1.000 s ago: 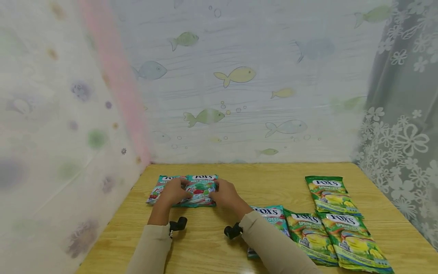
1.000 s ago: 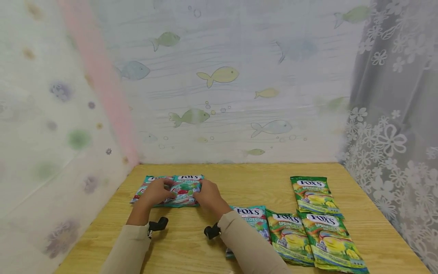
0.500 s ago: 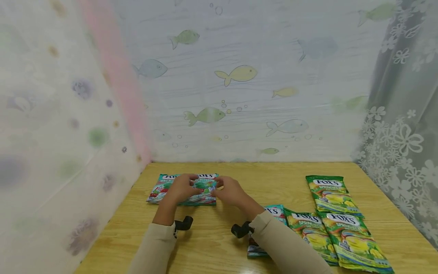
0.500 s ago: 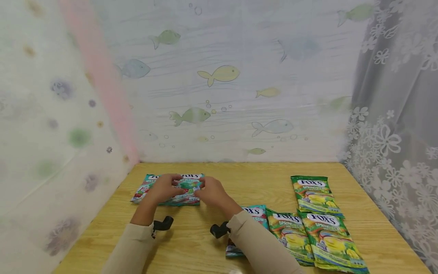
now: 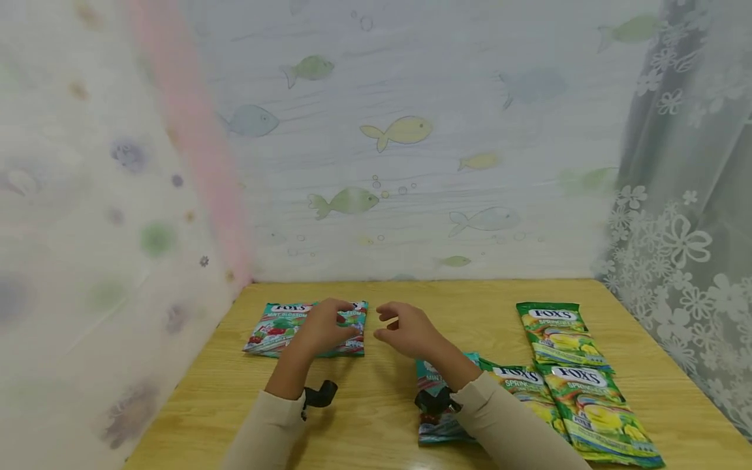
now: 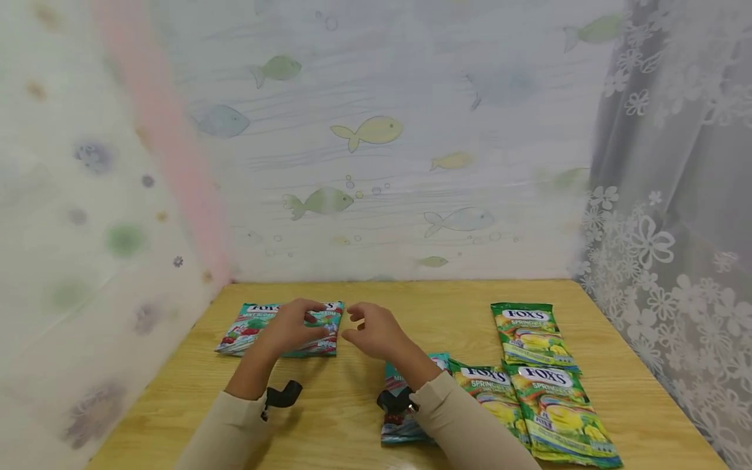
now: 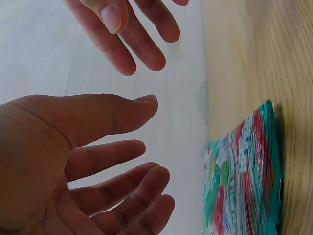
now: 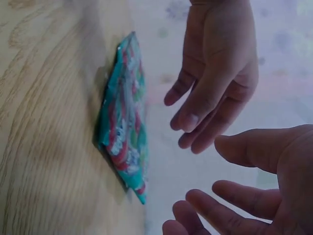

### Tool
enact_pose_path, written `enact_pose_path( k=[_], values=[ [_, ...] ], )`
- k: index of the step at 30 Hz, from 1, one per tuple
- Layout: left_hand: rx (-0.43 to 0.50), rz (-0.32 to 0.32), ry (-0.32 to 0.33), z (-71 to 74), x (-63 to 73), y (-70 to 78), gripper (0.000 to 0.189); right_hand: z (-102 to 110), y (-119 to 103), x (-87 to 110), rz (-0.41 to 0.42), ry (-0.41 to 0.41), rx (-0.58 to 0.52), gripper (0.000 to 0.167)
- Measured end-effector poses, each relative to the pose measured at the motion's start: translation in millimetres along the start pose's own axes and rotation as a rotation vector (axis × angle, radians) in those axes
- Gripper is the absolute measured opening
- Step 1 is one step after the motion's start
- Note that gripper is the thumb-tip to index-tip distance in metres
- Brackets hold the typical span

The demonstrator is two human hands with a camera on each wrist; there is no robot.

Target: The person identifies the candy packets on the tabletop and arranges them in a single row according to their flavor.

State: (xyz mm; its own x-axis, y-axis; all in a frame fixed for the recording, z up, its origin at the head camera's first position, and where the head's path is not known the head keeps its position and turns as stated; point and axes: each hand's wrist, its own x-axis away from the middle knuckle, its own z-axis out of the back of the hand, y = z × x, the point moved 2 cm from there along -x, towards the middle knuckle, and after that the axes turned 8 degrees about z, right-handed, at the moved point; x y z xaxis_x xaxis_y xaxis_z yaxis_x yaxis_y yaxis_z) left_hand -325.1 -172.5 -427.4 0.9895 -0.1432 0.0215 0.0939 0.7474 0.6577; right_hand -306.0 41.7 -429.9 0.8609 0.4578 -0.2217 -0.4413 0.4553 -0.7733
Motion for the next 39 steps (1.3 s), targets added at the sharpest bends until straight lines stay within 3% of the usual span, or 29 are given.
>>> enact_pose_path(
  k=[12, 18, 29, 34, 39],
  values=[
    [-0.023, -0.131, -0.092, -21.0, 10.1, 27.3, 0.045, 34.5, 7.9, 37.4, -0.079, -0.003, 0.032, 0.05],
    [-0.013, -0.147, -0.12, -34.1, 17.5, 36.1, 0.044, 52.6, 17.6, 54.3, -0.107, -0.013, 0.044, 0.051],
    [0.056, -0.136, -0.199, -65.7, 23.8, 45.9, 0.042, 81.5, 35.4, 80.8, -0.137, -0.054, 0.211, 0.053],
    [0.152, -0.133, -0.211, -79.3, 31.1, 48.6, 0.035, 88.9, 36.6, 90.1, -0.155, -0.08, 0.258, 0.051],
    [0.407, -0.07, -0.259, -91.9, 37.8, 51.2, 0.033, 93.5, 36.9, 99.4, -0.203, -0.107, 0.218, 0.05]
  ],
)
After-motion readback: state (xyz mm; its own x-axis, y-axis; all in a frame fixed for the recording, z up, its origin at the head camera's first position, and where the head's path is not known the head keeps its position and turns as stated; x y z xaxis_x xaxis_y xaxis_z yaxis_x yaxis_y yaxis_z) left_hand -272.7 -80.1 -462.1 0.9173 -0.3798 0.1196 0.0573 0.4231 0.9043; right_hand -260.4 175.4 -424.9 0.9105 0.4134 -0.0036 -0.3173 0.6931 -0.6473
